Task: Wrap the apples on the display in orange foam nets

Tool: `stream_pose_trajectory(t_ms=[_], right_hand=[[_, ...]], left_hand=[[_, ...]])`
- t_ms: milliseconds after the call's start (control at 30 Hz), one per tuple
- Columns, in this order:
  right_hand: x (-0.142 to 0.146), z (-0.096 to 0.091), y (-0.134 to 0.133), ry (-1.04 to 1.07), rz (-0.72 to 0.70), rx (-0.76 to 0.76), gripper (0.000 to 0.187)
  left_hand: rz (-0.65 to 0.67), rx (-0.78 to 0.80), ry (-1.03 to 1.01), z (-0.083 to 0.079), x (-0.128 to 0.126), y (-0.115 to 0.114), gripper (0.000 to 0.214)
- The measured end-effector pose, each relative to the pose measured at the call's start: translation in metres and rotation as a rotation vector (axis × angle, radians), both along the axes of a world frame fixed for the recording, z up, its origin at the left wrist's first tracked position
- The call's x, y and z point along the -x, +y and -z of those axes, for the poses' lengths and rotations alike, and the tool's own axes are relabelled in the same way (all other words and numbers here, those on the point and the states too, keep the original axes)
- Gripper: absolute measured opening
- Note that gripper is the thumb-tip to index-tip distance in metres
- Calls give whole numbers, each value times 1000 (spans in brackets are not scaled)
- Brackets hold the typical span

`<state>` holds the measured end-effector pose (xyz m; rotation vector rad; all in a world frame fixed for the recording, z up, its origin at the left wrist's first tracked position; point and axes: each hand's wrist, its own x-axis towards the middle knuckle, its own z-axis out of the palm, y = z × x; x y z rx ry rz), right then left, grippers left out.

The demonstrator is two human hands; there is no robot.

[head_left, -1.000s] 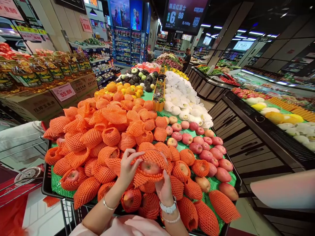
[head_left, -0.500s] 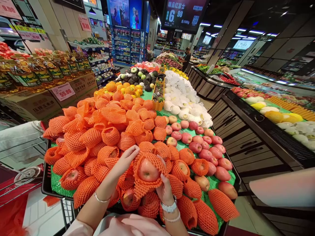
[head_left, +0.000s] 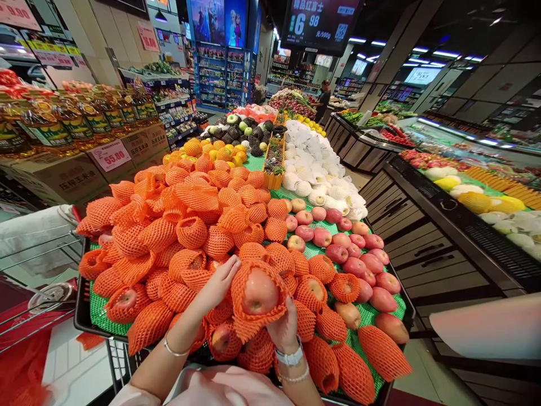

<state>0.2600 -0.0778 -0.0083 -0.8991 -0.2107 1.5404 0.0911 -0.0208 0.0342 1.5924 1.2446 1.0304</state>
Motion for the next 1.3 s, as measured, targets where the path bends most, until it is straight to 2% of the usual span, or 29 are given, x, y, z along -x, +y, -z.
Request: stream_pose_trajectory(t_ms=[100, 167, 233, 333, 400, 500, 667, 833, 967, 1100, 1167, 1300], right_hand=[[0, -6, 2, 21, 21, 20, 43], [0, -9, 2, 49, 3, 18, 43], [1, -10, 2, 64, -21, 13, 42], [2, -8, 1, 41, -50, -4, 39], [3, -6, 1, 23, -65, -20, 38], [3, -2, 2, 26, -89, -27, 37], [4, -2, 2, 54, -98, 13, 33], [3, -4, 1, 69, -128, -26, 31], [3, -6, 1, 64, -140, -13, 32], [3, -7, 1, 62, -132, -4, 29], [2, -6, 1, 67, -140, -1, 29], [2, 0, 2, 38, -174, -47, 30]], left_hand=[[-35, -65, -20, 6, -2, -3, 24], [-139, -216, -37, 11, -2, -5, 16], [-226, -441, 23, 13, 0, -6, 13], [-186, -750, 182, 12, 6, -7, 20], [-119, -824, 219, 10, 11, -6, 25], [-30, -762, 196, 8, 18, -5, 27], [111, -529, 168, 2, 26, -8, 35], [266, -372, 232, -7, 30, -12, 53], [386, -317, 228, -14, 35, -12, 67], [438, -264, 216, -18, 41, -12, 61], [499, -260, 183, -18, 44, -13, 59], [597, -292, 164, -15, 50, -16, 70]])
